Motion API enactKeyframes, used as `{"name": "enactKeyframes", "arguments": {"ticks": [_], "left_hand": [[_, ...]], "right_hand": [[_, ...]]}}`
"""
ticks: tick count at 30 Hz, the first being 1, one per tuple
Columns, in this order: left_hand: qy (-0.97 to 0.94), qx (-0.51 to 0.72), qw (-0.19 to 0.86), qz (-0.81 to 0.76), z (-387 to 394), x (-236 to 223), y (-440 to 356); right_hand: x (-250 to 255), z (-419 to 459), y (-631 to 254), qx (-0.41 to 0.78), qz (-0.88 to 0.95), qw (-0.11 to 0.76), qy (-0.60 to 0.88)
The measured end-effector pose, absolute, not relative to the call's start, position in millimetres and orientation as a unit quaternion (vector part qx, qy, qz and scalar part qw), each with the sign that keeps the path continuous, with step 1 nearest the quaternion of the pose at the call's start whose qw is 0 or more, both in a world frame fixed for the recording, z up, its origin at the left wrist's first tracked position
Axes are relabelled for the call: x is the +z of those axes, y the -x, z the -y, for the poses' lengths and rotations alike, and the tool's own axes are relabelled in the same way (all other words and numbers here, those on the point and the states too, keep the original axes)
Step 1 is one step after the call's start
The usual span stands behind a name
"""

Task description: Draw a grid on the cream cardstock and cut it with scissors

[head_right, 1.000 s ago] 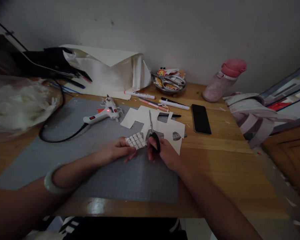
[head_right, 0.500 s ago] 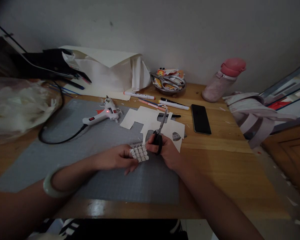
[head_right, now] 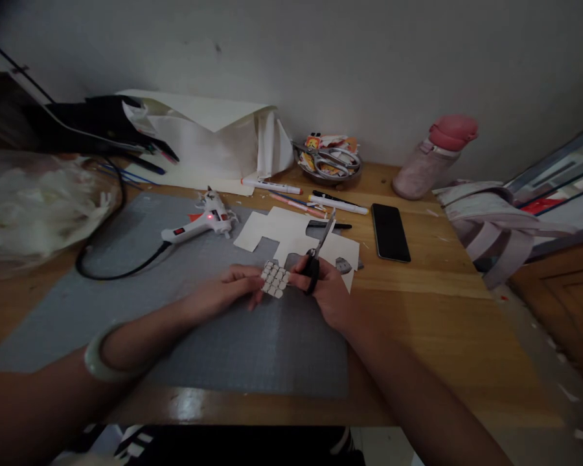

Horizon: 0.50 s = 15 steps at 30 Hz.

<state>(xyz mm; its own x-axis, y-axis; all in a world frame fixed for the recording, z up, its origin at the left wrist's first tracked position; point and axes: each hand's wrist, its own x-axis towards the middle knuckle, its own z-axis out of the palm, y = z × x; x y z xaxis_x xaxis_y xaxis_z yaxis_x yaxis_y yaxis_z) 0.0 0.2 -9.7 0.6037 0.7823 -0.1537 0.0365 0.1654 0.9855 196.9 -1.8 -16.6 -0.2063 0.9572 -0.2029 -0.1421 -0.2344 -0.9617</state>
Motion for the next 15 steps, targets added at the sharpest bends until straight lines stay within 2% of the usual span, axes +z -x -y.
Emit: {"name": "enactKeyframes", "arguments": {"ticks": [4, 9, 15], "left_hand": [[-0.571, 0.309, 0.638, -0.415, -2.0, -4.9, -0.8], [-0.599, 0.279, 0.655, -0.367, -0.4, -4.4, -2.5], [-0.569, 0.279, 0.667, -0.392, 2.0, -5.8, -4.4]], "right_hand": [[-16.8, 3.5, -192.9, 0.628, 0.44, 0.427, 0.479], [-17.0, 4.3, -191.7, 0.579, 0.477, 0.435, 0.498], [-17.8, 3.9, -194.2, 0.599, 0.5, 0.403, 0.478]]}}
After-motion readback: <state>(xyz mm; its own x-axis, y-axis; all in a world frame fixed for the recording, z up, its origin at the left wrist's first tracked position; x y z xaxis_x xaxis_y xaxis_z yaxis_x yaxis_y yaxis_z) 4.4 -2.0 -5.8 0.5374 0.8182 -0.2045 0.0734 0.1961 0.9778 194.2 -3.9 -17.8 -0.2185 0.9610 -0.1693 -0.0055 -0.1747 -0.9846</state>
